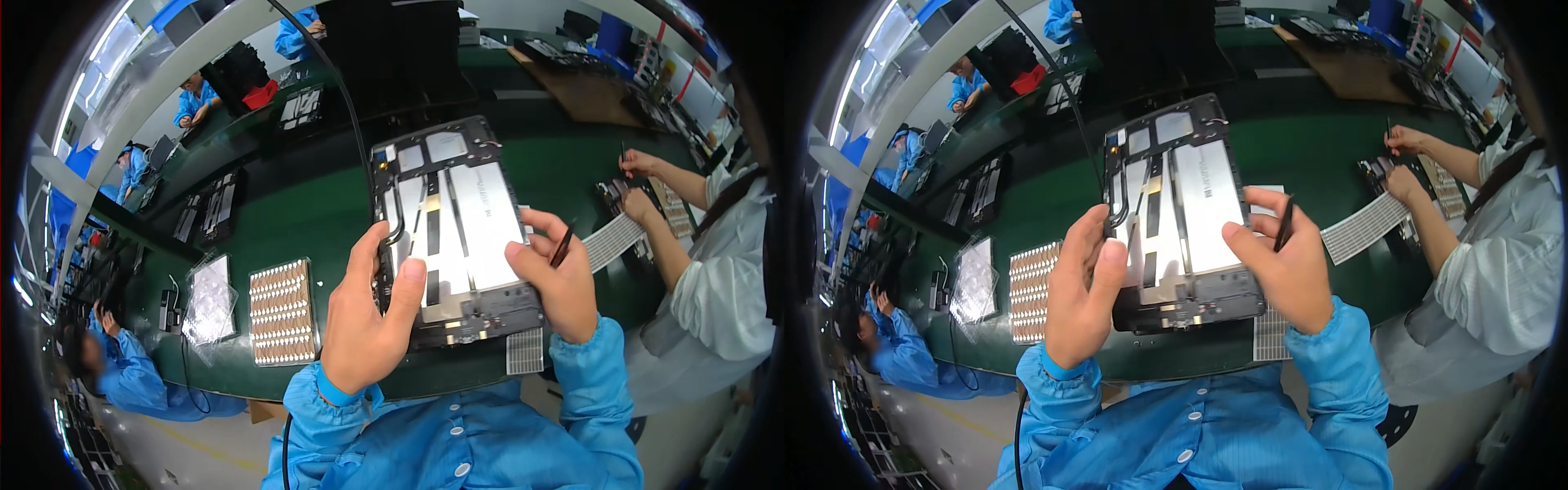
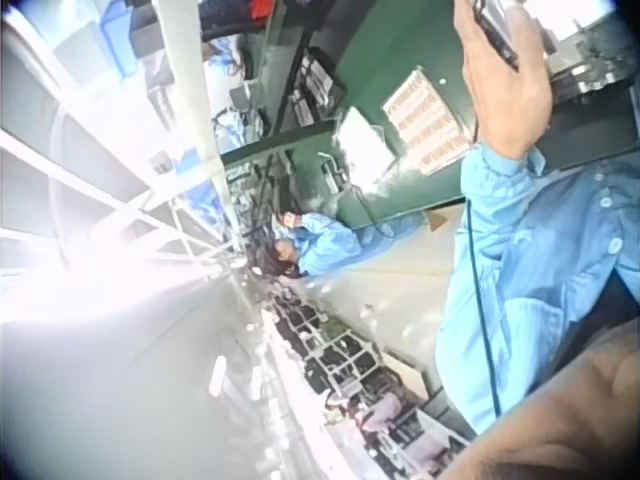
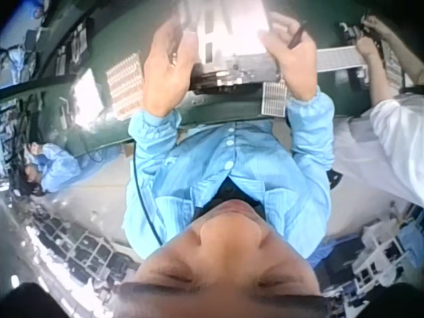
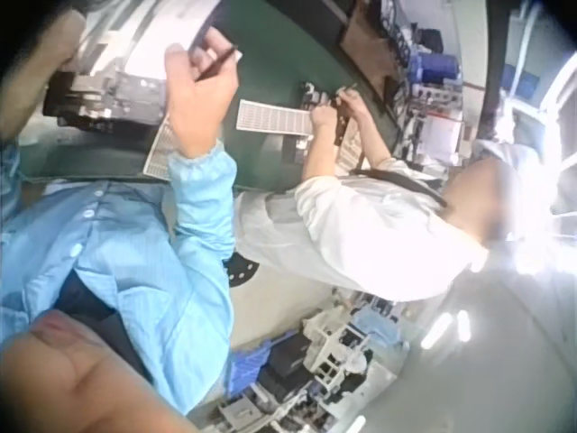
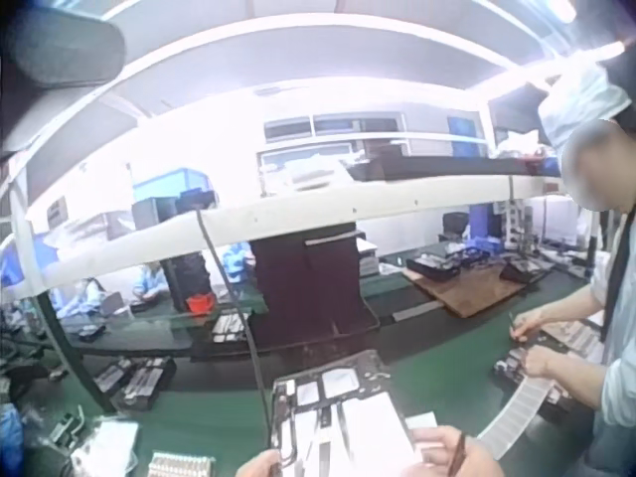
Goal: Assembling and inspecting electronic tablet screens at an industrial assembly line.
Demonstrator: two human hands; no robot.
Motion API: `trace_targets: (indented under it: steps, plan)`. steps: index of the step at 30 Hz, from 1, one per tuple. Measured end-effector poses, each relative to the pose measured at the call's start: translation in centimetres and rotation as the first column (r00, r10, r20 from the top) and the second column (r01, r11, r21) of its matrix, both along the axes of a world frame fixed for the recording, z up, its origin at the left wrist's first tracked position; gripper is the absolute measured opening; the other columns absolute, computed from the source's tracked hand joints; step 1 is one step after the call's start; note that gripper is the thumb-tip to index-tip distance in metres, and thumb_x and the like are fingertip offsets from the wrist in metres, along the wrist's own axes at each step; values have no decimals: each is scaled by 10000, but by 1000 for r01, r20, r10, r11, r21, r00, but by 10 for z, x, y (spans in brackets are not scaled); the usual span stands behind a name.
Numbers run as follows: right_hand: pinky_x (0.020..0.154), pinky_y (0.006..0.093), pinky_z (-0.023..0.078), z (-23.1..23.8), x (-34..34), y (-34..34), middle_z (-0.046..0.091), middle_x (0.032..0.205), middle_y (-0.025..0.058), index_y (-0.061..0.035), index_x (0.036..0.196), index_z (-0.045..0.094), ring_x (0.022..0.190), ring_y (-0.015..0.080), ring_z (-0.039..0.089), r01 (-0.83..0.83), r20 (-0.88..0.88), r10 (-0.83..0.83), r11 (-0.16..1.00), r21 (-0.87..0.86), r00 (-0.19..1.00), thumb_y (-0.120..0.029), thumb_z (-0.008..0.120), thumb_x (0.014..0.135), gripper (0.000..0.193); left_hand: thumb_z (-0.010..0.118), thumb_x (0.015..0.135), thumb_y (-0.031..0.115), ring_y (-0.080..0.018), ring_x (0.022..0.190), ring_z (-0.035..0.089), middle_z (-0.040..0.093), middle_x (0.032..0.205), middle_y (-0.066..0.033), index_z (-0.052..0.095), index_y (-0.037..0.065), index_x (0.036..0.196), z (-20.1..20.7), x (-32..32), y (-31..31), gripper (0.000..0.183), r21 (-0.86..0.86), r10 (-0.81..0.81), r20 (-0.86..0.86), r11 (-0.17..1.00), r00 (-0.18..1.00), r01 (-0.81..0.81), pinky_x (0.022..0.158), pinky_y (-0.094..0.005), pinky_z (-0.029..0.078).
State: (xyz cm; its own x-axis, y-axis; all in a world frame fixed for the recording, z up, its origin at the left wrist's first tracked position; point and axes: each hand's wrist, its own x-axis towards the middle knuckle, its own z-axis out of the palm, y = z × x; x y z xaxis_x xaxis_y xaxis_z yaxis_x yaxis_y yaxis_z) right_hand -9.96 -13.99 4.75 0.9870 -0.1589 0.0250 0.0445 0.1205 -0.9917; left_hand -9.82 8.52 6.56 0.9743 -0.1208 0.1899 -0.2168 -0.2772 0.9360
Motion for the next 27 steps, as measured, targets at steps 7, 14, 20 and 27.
trace_targets:
  steps: [7, 14, 20, 27]
  plan:
    - [835, 266, 562, -27, 94, -112, 709, 1051, 67, 49, 1349, 542, 912, 132, 691, 207, -46, -206, 899, 387, 978, -113, 702, 884, 518, 638, 983, 169, -384, 1271, 592, 604, 1343, -286, 586, -73, 1313, -3, 12, -2, 413, -49, -76, 222, 995, 972, 89, 1077, -421, 447]
    - [470, 242, 303, -118, 255, -206, 517, 675, -34, -31, 1283, 560, 483, 98, 392, 312, -191, -286, 942, 121, 939, -115, 748, 808, 518, 581, 977, 40, -325, 1089, 695, 709, 1140, -252, 674, -102, 1097, -26, -8, 40, 209, -147, -4, 195, 988, 981, 34, 970, -385, 525]
    - [688, 383, 518, -184, 317, -255, 676, 790, 114, -4, 1164, 659, 697, 274, 645, 244, -179, -400, 797, -553, 899, -176, 701, 845, 364, 585, 913, 11, -321, 895, 742, 744, 968, -240, 705, -103, 966, -41, -39, 53, 174, -120, 64, 142, 992, 988, -47, 823, -392, 580]
    - [817, 411, 551, -88, 260, -163, 743, 941, 182, -9, 1035, 704, 902, 347, 716, 356, 263, -246, 511, -783, 933, -261, 705, 897, 287, 604, 896, 30, -251, 621, 670, 728, 790, -181, 691, -75, 860, -79, -68, 70, 141, -77, 51, 216, 996, 975, -36, 604, -332, 513]
